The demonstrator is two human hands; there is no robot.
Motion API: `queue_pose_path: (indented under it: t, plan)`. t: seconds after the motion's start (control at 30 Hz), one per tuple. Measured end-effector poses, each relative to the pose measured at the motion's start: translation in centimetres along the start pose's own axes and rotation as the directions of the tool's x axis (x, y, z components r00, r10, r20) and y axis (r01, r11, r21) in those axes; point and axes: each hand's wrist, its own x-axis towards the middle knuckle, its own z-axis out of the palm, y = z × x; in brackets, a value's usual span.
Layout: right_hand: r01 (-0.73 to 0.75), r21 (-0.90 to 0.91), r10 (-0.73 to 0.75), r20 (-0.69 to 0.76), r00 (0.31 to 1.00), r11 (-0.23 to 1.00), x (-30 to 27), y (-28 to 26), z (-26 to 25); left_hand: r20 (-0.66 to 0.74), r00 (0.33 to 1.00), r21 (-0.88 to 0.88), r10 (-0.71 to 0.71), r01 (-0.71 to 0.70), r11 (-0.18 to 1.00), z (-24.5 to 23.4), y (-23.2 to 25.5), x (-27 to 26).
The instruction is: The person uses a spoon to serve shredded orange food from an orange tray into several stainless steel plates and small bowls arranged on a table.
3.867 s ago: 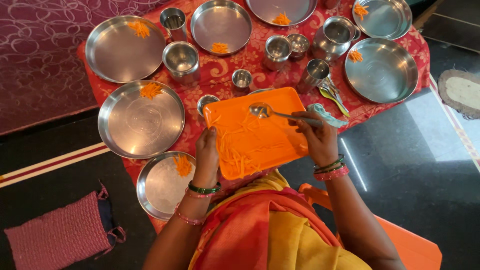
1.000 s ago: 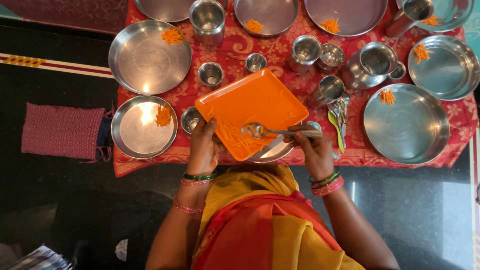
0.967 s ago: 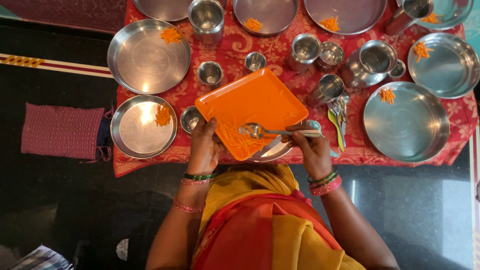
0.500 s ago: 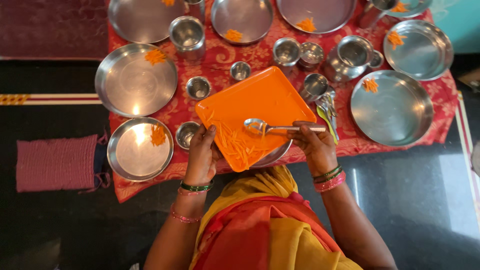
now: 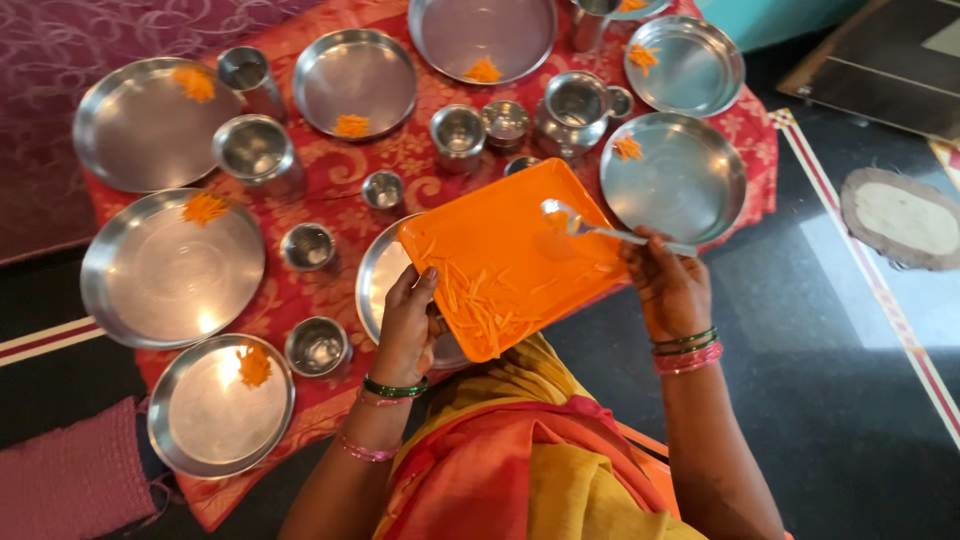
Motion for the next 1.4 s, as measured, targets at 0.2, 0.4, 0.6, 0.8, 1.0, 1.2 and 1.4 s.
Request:
queue_pose_path:
  t: [0.2,0.4,0.6,0.8,1.0,1.2,1.4]
  plan:
    - [0.115,-0.008,-0.115,-0.139,0.983,0.993,5.6,-3.5,-7.7,0.001,0.998,0.069,-0.068,0.068,0.995,2.8,-2.6,1.5]
    - [0.140,-0.186,-0.184,-0.245,0.952,0.973,16.8,-2.0,-15.7,-0.078,0.991,0.028,-0.113,0.115,0.993,6.0,-7.4,3.5]
    - [0.125,-0.331,-0.193,-0.182,0.964,0.935,26.9,1.3,-21.1,-0.145,0.987,0.018,-0.064,0.067,0.998,9.2,-11.3,5.2]
    - [0.244,-0.678,-0.283,0.055,0.958,0.694,30.9,3.1,-21.7,-0.202,0.976,-0.006,-0.077,0.078,0.997,11.7,-13.9,5.4]
    - [0.494,-0.813,-0.377,0.373,0.848,0.307,29.2,1.2,-17.9,-0.245,0.966,-0.038,-0.079,0.071,0.997,13.1,-15.3,5.1]
    - [0.556,-0.822,-0.350,0.489,0.799,0.123,27.8,-0.8,-17.0,-0.257,0.965,0.025,-0.058,0.067,0.997,12.9,-17.2,6.3]
    - [0.492,-0.657,-0.420,0.280,0.863,0.572,27.8,-2.5,-18.3,-0.271,0.959,-0.001,-0.083,0.086,0.996,13.1,-18.9,9.2]
